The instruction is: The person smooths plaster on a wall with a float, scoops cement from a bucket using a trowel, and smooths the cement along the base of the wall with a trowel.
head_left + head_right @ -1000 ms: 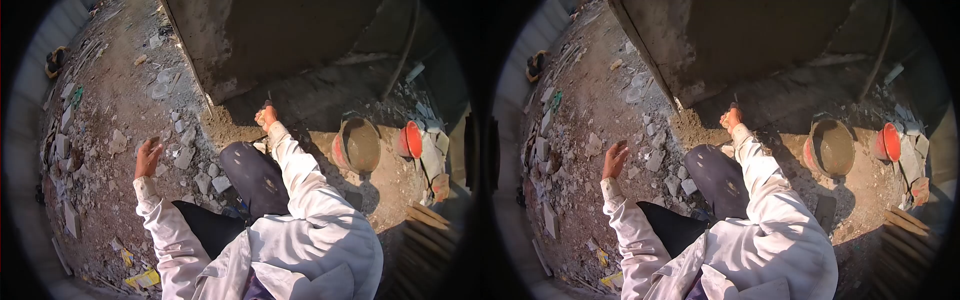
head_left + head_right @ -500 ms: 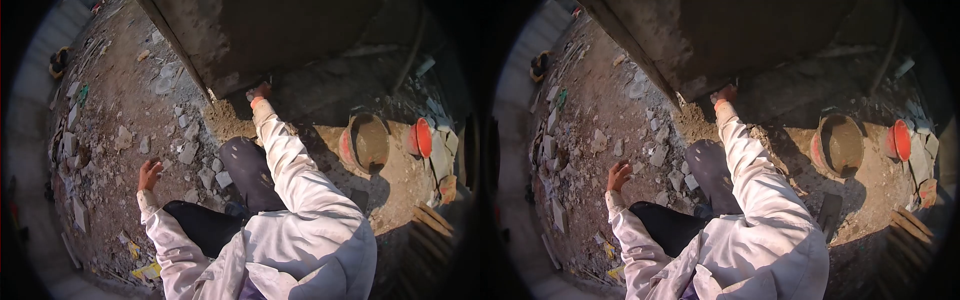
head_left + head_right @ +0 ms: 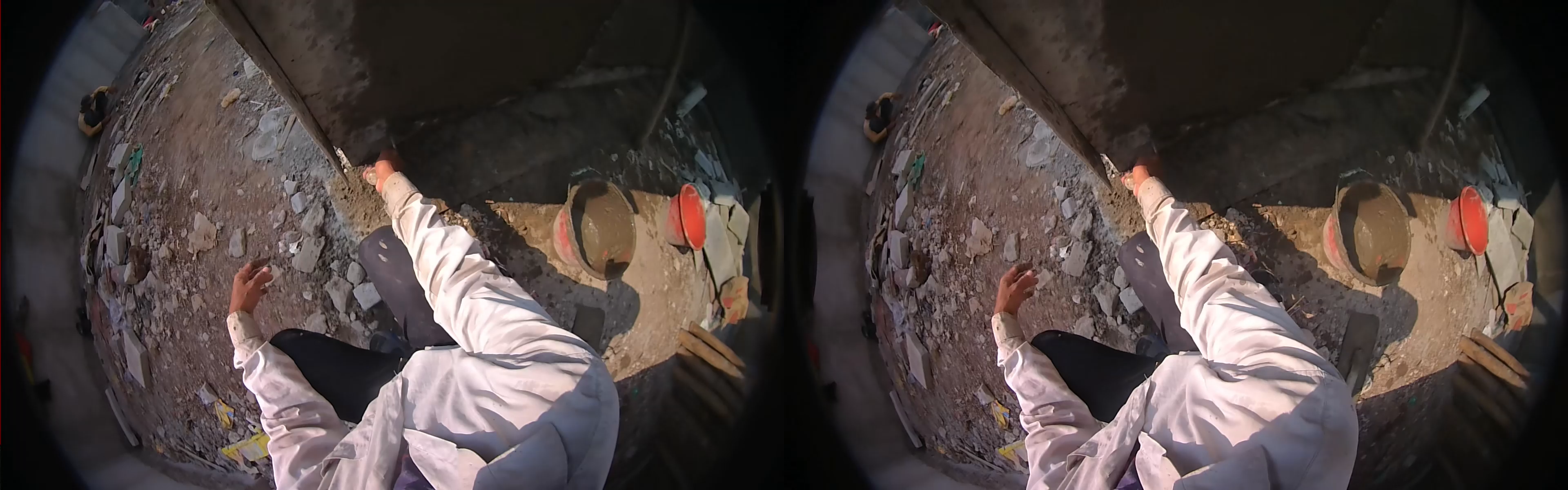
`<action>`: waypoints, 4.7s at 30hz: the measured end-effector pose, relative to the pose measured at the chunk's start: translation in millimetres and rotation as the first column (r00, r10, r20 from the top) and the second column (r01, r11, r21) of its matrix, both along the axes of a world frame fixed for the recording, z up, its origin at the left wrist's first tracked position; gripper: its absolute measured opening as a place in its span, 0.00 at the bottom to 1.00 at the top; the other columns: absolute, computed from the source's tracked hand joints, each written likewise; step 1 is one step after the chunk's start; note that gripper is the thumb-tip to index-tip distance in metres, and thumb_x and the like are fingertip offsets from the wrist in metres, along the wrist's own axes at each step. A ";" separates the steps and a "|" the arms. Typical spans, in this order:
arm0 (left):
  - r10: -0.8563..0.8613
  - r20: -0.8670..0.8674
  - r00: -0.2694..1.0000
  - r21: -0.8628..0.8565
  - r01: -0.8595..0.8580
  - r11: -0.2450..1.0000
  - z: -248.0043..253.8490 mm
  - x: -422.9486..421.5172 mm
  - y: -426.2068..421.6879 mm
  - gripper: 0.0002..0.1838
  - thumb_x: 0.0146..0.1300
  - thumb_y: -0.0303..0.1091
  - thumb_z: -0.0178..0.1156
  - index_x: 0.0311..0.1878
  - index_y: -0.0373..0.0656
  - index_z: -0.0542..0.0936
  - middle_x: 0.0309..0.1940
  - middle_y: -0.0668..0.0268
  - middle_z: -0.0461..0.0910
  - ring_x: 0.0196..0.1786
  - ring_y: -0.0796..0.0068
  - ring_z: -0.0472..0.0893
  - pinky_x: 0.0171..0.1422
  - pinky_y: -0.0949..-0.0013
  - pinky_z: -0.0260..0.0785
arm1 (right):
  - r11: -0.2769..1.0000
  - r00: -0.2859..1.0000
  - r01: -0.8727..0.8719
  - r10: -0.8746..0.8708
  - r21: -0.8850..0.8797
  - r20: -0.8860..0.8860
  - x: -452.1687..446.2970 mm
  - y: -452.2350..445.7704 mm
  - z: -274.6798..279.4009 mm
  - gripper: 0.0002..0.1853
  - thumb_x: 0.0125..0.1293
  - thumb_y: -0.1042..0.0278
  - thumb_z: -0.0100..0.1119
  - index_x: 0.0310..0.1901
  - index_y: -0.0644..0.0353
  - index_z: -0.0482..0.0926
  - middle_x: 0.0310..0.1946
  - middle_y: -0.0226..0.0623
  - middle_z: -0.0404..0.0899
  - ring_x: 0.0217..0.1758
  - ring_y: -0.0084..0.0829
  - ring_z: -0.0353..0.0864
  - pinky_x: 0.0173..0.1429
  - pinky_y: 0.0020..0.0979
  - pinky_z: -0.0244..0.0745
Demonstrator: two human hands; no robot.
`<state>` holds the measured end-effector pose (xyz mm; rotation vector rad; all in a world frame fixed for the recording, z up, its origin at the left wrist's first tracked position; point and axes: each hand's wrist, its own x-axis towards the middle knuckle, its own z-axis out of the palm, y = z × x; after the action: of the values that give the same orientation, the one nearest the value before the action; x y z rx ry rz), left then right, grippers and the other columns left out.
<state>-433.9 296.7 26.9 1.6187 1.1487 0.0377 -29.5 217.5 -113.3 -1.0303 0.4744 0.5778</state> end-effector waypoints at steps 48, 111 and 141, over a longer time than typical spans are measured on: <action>-0.060 -0.108 0.992 -0.176 0.040 0.984 -29.1 58.4 2.5 0.28 0.60 0.45 0.66 0.61 0.44 0.76 0.50 0.64 0.81 0.51 0.69 0.81 0.50 0.63 0.72 | 0.987 0.993 0.050 -0.033 -0.155 0.111 161.4 -102.6 -27.8 0.17 0.72 0.59 0.48 0.56 0.58 0.67 0.28 0.41 0.73 0.18 0.34 0.73 0.20 0.39 0.76; 0.154 0.411 0.899 0.859 -0.325 -0.395 316.8 296.6 62.1 0.24 0.75 0.52 0.43 0.61 0.50 0.77 0.47 0.59 0.82 0.47 0.58 0.78 0.57 0.61 0.67 | 0.979 0.976 0.196 -0.190 0.051 -0.102 211.5 -290.6 51.4 0.17 0.65 0.66 0.59 0.51 0.56 0.63 0.29 0.35 0.68 0.21 0.30 0.75 0.20 0.31 0.74; 0.303 0.515 0.802 0.856 -0.457 -0.243 324.1 309.4 34.7 0.25 0.77 0.48 0.40 0.62 0.43 0.77 0.56 0.55 0.81 0.51 0.53 0.80 0.56 0.55 0.70 | 0.946 0.995 0.057 -0.027 -0.320 0.096 478.2 -294.2 -75.5 0.14 0.57 0.79 0.59 0.43 0.64 0.67 0.24 0.40 0.74 0.16 0.31 0.72 0.17 0.36 0.69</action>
<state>-124.5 331.4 350.9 2.2921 1.6175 1.9575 448.7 -76.6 -188.7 -1.3500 0.5208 0.4201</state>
